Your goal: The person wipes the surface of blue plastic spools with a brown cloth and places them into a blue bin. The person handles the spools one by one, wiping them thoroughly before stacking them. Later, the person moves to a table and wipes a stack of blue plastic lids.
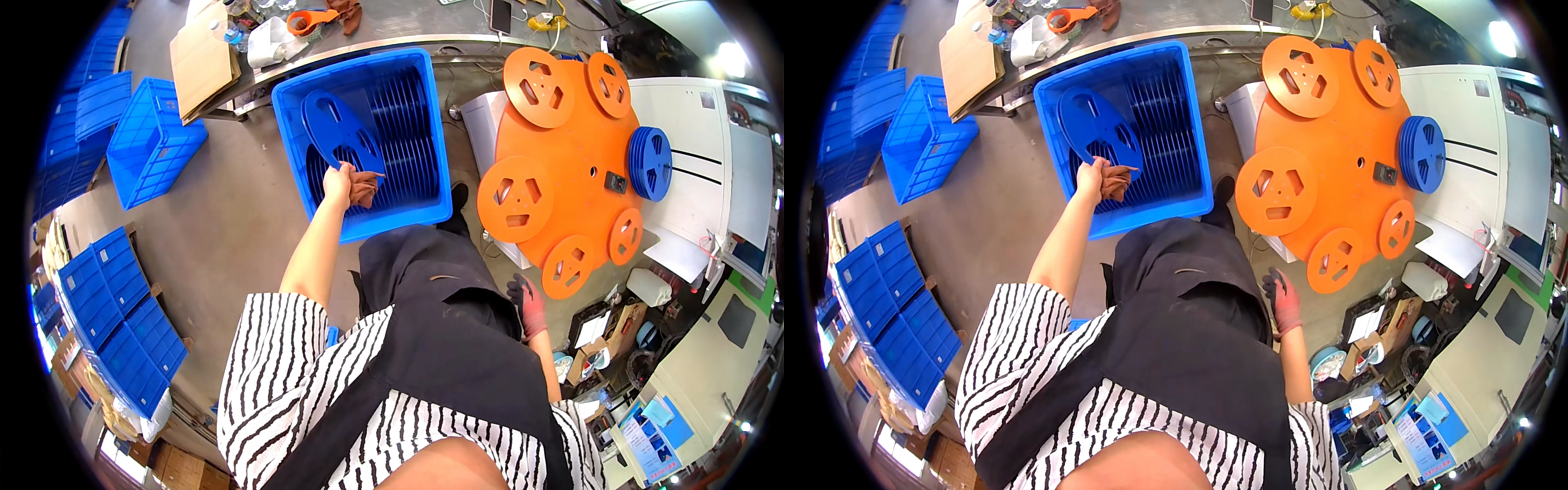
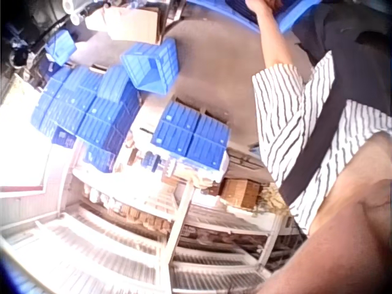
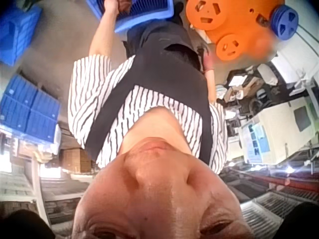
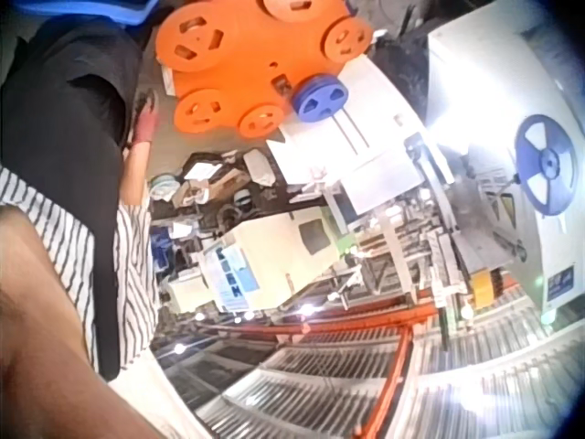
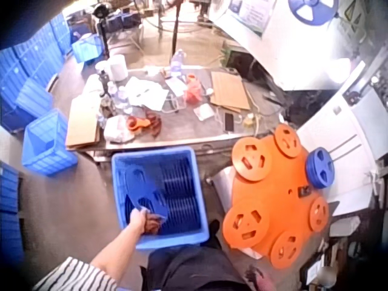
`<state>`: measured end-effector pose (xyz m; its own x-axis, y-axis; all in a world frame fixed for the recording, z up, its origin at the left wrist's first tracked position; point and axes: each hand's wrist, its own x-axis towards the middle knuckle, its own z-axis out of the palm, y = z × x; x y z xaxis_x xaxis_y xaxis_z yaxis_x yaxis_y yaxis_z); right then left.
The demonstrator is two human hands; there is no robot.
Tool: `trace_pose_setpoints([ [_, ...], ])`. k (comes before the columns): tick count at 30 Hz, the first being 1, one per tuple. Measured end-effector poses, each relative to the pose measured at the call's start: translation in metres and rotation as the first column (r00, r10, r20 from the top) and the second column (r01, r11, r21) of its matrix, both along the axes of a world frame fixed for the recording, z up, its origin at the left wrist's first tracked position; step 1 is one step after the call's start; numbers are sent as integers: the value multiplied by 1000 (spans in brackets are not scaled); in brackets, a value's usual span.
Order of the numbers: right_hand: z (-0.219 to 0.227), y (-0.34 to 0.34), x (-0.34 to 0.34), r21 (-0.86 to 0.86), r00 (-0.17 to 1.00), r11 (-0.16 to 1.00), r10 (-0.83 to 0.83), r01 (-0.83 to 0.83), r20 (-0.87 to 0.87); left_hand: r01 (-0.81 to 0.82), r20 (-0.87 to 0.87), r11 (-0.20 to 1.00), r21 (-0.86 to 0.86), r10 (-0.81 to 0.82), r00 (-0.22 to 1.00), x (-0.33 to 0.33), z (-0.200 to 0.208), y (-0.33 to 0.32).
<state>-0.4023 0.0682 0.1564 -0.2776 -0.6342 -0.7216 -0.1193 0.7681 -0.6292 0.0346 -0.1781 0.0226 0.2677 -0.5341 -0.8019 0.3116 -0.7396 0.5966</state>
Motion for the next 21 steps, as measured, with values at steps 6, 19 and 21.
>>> trace_pose_setpoints([
  [6,-18,46,17,116,993,986,-120,118,9,253,95,961,115,-264,960,-15,-37,-26],
  [19,6,32,27,191,959,970,190,-150,-211,101,-504,972,-211,-197,841,-102,-4,18],
  [21,7,21,22,-37,853,933,311,-358,-418,166,-797,985,-50,-139,588,-164,69,31],
])
